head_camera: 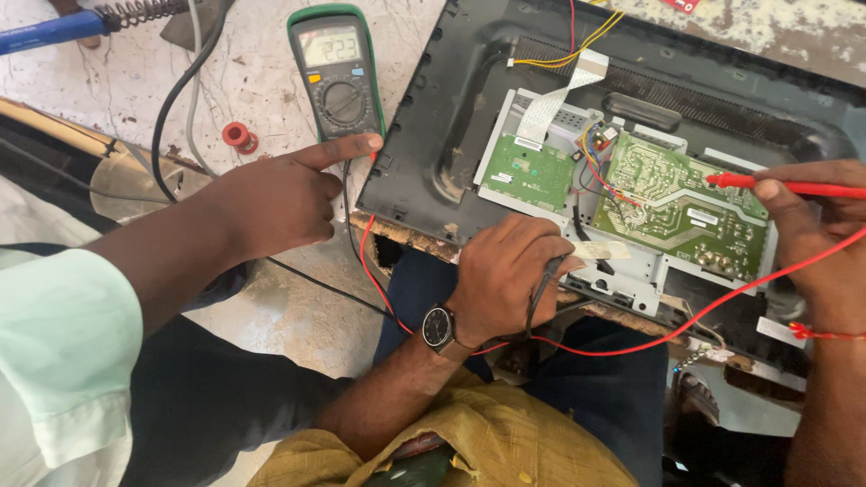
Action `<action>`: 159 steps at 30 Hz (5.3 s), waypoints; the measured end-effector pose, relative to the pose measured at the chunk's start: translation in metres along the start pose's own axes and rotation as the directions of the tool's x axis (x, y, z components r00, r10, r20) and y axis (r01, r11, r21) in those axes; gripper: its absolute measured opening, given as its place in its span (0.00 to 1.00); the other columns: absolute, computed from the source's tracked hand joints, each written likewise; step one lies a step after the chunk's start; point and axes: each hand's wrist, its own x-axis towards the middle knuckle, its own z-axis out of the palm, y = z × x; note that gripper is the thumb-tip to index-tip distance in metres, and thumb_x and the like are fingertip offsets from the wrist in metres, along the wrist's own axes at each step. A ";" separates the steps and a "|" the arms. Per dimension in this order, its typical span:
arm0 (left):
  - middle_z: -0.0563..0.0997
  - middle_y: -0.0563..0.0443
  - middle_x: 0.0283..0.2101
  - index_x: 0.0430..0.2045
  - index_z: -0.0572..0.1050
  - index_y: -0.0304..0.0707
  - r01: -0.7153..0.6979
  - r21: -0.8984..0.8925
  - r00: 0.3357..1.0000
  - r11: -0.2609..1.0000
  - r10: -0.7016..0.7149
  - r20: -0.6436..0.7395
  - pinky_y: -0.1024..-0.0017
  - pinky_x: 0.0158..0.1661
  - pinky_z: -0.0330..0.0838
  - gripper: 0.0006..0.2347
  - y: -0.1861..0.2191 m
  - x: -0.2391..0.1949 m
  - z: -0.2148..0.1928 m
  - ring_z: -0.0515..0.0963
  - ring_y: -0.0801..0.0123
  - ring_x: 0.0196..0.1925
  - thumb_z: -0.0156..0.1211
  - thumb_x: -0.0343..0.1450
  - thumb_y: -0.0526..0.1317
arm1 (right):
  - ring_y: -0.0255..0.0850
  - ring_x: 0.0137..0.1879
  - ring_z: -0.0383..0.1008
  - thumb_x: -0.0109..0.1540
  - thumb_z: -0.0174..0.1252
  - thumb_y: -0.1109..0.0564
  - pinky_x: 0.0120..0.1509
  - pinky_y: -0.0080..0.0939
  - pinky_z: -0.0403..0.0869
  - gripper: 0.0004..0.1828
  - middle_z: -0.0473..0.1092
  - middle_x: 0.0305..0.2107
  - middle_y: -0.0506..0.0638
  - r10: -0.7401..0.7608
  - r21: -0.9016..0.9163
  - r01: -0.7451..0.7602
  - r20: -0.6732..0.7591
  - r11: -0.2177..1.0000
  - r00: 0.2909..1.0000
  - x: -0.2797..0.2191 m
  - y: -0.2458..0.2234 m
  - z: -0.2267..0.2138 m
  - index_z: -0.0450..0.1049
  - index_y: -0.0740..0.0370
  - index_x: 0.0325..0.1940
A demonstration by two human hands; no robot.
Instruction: The person uses a multimeter to test points on a circuit board inside an open electronic device. They move the probes across different areas of the board while another person points at the multimeter display. The person then handles a small red circuit board and a ribbon cable.
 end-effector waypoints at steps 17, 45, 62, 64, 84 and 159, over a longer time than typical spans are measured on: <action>0.80 0.45 0.37 0.32 0.77 0.33 0.005 -0.018 1.000 1.000 -0.005 -0.013 0.62 0.37 0.73 0.04 0.002 0.007 0.003 0.81 0.53 0.40 0.64 0.67 0.31 | 0.32 0.45 0.73 0.69 0.66 0.64 0.48 0.31 0.69 0.05 0.75 0.39 0.50 0.033 0.060 -0.037 0.060 0.998 0.998 0.004 -0.020 -0.011 0.79 0.65 0.49; 0.80 0.46 0.36 0.31 0.78 0.34 0.029 -0.023 1.000 0.999 -0.029 -0.001 0.65 0.38 0.75 0.02 0.002 0.008 0.007 0.81 0.56 0.39 0.65 0.70 0.32 | 0.33 0.44 0.73 0.73 0.68 0.59 0.55 0.28 0.72 0.14 0.74 0.40 0.54 -0.045 0.145 0.095 -0.315 0.985 0.948 -0.039 -0.020 -0.040 0.68 0.69 0.49; 0.80 0.44 0.38 0.33 0.78 0.34 0.010 -0.003 1.000 1.000 -0.010 0.011 0.62 0.40 0.75 0.05 0.001 0.007 0.004 0.81 0.53 0.40 0.62 0.66 0.30 | 0.41 0.44 0.71 0.77 0.59 0.68 0.48 0.32 0.67 0.14 0.71 0.44 0.58 -0.082 -0.189 -0.009 -0.470 0.982 0.879 -0.130 -0.003 -0.047 0.68 0.74 0.65; 0.80 0.44 0.38 0.32 0.78 0.34 0.014 0.001 1.000 1.000 -0.014 0.013 0.62 0.39 0.75 0.05 0.002 0.007 0.004 0.81 0.53 0.40 0.63 0.66 0.30 | 0.40 0.42 0.69 0.76 0.57 0.66 0.44 0.32 0.66 0.14 0.72 0.43 0.58 -0.086 -0.176 -0.009 -0.523 0.984 0.848 -0.150 -0.004 -0.044 0.67 0.74 0.65; 0.80 0.43 0.39 0.33 0.77 0.31 0.024 0.016 0.997 1.000 -0.025 0.070 0.61 0.40 0.77 0.06 0.002 0.010 0.000 0.82 0.53 0.41 0.65 0.66 0.30 | 0.46 0.39 0.78 0.55 0.64 0.60 0.46 0.45 0.76 0.12 0.76 0.33 0.54 0.345 -0.461 -0.153 0.368 0.874 0.864 -0.338 0.023 -0.011 0.80 0.59 0.43; 0.80 0.44 0.38 0.34 0.76 0.32 -0.008 -0.008 1.000 1.000 0.008 0.002 0.62 0.35 0.71 0.07 -0.003 0.003 0.005 0.82 0.54 0.40 0.68 0.67 0.32 | 0.33 0.34 0.80 0.57 0.65 0.62 0.37 0.33 0.76 0.09 0.81 0.30 0.49 -0.144 0.103 0.106 0.837 0.989 0.529 0.143 0.054 0.000 0.85 0.64 0.41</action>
